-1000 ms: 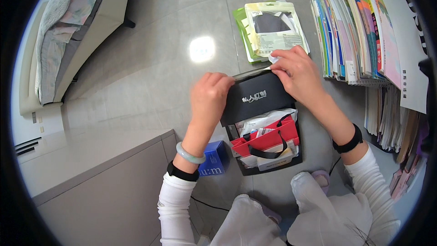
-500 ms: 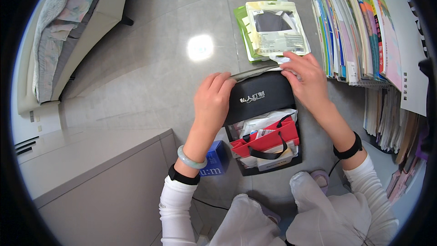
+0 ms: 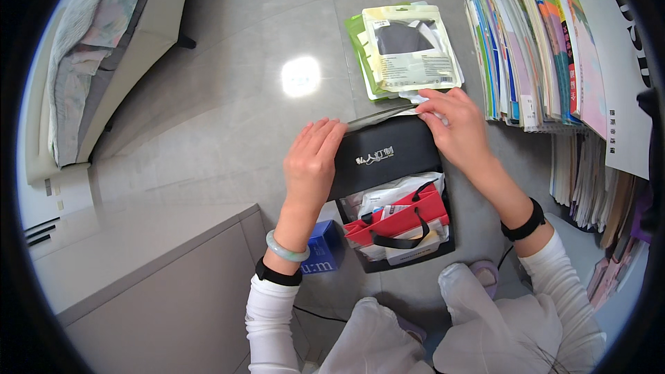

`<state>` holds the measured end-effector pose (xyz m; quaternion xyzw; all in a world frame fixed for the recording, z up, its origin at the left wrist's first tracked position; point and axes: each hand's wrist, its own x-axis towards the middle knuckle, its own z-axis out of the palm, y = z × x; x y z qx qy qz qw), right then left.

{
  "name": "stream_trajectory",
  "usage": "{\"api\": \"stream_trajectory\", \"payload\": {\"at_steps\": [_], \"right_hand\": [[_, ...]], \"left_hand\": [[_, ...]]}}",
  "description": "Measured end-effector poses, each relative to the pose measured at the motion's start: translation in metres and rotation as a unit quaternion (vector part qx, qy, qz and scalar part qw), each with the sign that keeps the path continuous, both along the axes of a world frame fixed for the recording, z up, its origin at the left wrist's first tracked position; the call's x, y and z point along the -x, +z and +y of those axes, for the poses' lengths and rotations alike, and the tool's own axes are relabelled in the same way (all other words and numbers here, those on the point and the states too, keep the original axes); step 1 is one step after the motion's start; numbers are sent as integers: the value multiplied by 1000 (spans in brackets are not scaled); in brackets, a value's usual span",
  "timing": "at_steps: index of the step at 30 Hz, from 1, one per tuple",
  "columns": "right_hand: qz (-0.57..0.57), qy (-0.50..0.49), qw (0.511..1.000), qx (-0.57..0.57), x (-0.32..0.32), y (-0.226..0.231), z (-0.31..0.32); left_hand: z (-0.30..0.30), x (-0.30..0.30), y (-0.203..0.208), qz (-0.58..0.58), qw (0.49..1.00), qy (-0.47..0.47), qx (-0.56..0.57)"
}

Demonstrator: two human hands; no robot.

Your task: The person retrieves several packaged items from a shelf, sits on the floor, and wipes each item with a white cloth. They open and close some packages, then place the items into a black box before returning the box to the shelf.

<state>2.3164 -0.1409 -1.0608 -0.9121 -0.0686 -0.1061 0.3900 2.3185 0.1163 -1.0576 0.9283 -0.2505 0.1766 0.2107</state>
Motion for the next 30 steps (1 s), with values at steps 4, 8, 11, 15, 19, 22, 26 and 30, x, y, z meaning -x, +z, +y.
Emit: {"api": "stream_trajectory", "payload": {"at_steps": [4,8,11,15,19,22,26,30], "right_hand": [[24,-8,1000,-6,-5,0,2],[92,-51,994,27,1,6,-6],[257,-28,965,38,14,13,-10],[229,8,969,97,36,21,4],[319,6,947,29,54,26,12],[352,2,936,-5,57,23,11],[345,4,938,-10,55,18,10],[343,34,938,-20,51,14,0]], "left_hand": [[1,-8,2,58,998,20,-23],[0,-11,11,74,997,6,-34],[-10,-7,16,93,995,10,-17],[-22,-14,14,156,988,1,10],[-28,-24,10,196,979,-8,50],[-29,-27,8,224,971,1,83],[-33,-29,11,161,984,-20,70],[-36,-26,16,83,996,-18,-37]]}}
